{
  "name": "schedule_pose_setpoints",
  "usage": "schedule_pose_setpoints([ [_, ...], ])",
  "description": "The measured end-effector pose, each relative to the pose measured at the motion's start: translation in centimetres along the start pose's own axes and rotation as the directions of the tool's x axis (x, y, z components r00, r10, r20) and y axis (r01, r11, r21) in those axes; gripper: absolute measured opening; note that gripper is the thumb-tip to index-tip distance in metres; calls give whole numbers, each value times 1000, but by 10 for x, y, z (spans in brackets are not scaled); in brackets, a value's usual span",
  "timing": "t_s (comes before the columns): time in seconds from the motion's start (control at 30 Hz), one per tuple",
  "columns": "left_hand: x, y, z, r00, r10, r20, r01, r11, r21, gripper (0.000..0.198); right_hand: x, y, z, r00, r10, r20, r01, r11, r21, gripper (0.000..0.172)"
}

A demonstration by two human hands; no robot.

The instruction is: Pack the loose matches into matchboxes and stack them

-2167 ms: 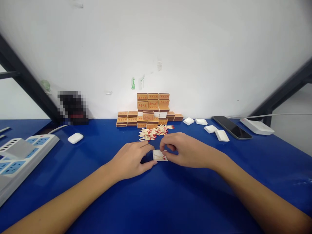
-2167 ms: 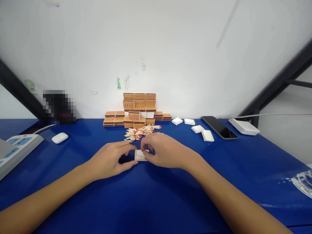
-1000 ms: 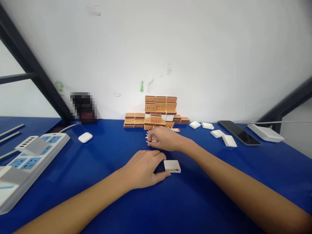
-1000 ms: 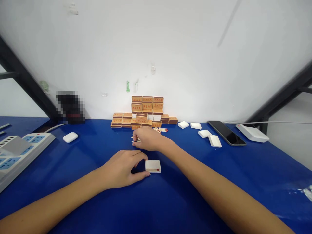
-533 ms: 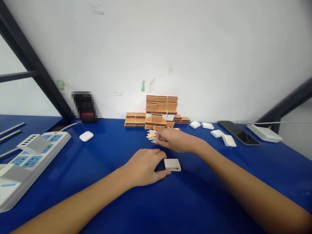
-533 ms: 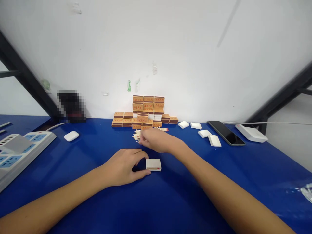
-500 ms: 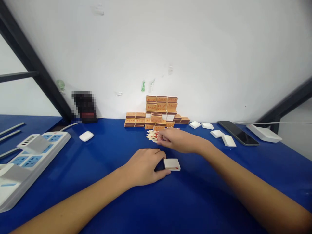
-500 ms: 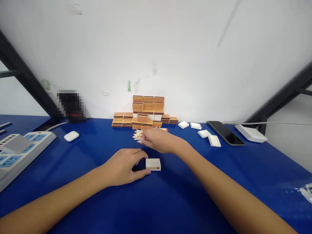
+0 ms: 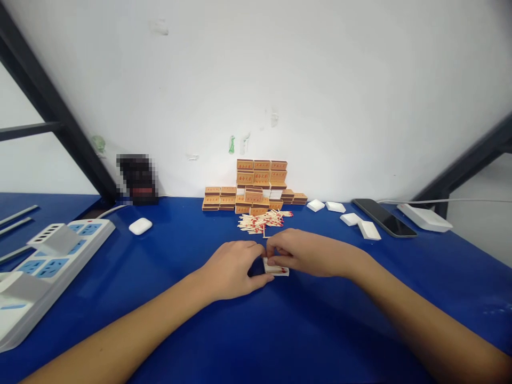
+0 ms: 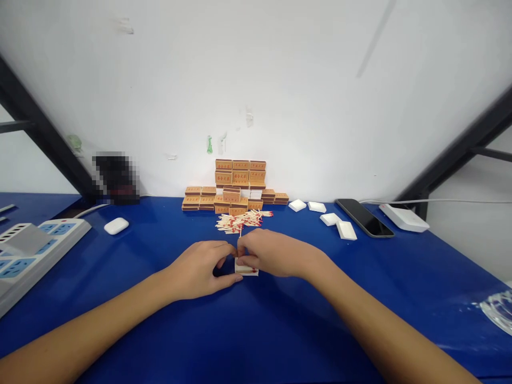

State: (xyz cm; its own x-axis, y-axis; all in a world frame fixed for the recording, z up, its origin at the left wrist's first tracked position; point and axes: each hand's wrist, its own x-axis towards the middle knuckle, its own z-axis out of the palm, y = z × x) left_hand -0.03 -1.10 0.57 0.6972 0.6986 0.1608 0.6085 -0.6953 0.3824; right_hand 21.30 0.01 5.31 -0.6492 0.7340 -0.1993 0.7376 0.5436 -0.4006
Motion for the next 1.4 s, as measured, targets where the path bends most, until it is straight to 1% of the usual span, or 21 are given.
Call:
schedule_pose_setpoints([
  [0.03,0,0,0,1000,3,2,-3,1000,5,26,3,3,-2,999,3,-40,-2,1000,17,18],
  [0.1,-1,0,0,1000,7,4,-7,1000,19,27,8,13,-6,988,47,-150,-46,999,9,19],
  [0.13,-1,-1,1,1000,7,4,-7,1000,26,28,11,18,-7,978,70,-194,-73,997,-7,17],
  [0.17,-1,-1,1,1000,8,3,-8,999,31,29,14,23,-7,973,89,-213,-95,995,-18,14],
  [0.23,-1,-1,0,1000,8,10,-9,999,36,30,18,32,-5,979,112,-172,-114,993,-2,12],
  [0.3,-1,-1,0,1000,2,25,-3,999,33,32,19,38,0,985,127,-119,-122,991,51,14],
  [0.37,-1,-2,0,1000,-7,31,6,1000,30,32,18,41,3,985,124,-116,-115,990,85,15],
  [0.43,-1,-2,1,1000,-10,25,10,999,32,32,15,42,3,986,87,-142,-76,994,85,17],
  [0.5,-1,-2,1,1000,-3,18,2,999,34,32,12,42,1,989,47,-139,-36,996,83,14],
  [0.6,-1,-2,0,1000,8,22,-9,999,32,31,8,41,-2,997,5,-78,3,995,105,11],
  [0.7,-2,-1,-1,999,2,36,-3,999,33,30,8,42,-1,999,-1,-35,4,995,105,6],
  [0.77,-1,-1,0,999,2,35,-3,999,38,31,10,43,0,998,17,-53,-12,996,84,10],
  [0.8,-1,-1,0,999,3,33,-5,999,41,32,12,44,1,997,12,-81,-7,998,65,10],
  [0.93,-1,-1,0,999,10,31,-11,999,50,31,26,51,1,974,-79,-211,58,993,-104,12],
  [1.03,-1,-1,0,1000,8,29,-9,999,53,31,36,56,3,962,-132,-239,83,976,-204,15],
  [1.13,-1,-1,0,999,-4,36,2,999,51,32,40,61,8,949,-166,-267,113,972,-204,13],
  [1.2,-1,-1,1,999,-5,39,3,999,48,32,41,63,11,941,-166,-294,112,975,-192,9],
  [1.23,-1,-1,1,999,-4,40,2,999,44,31,41,63,12,940,-163,-299,109,976,-190,10],
  [1.4,-1,-2,2,999,-3,33,2,999,35,31,42,65,14,954,-162,-254,118,977,-179,16],
])
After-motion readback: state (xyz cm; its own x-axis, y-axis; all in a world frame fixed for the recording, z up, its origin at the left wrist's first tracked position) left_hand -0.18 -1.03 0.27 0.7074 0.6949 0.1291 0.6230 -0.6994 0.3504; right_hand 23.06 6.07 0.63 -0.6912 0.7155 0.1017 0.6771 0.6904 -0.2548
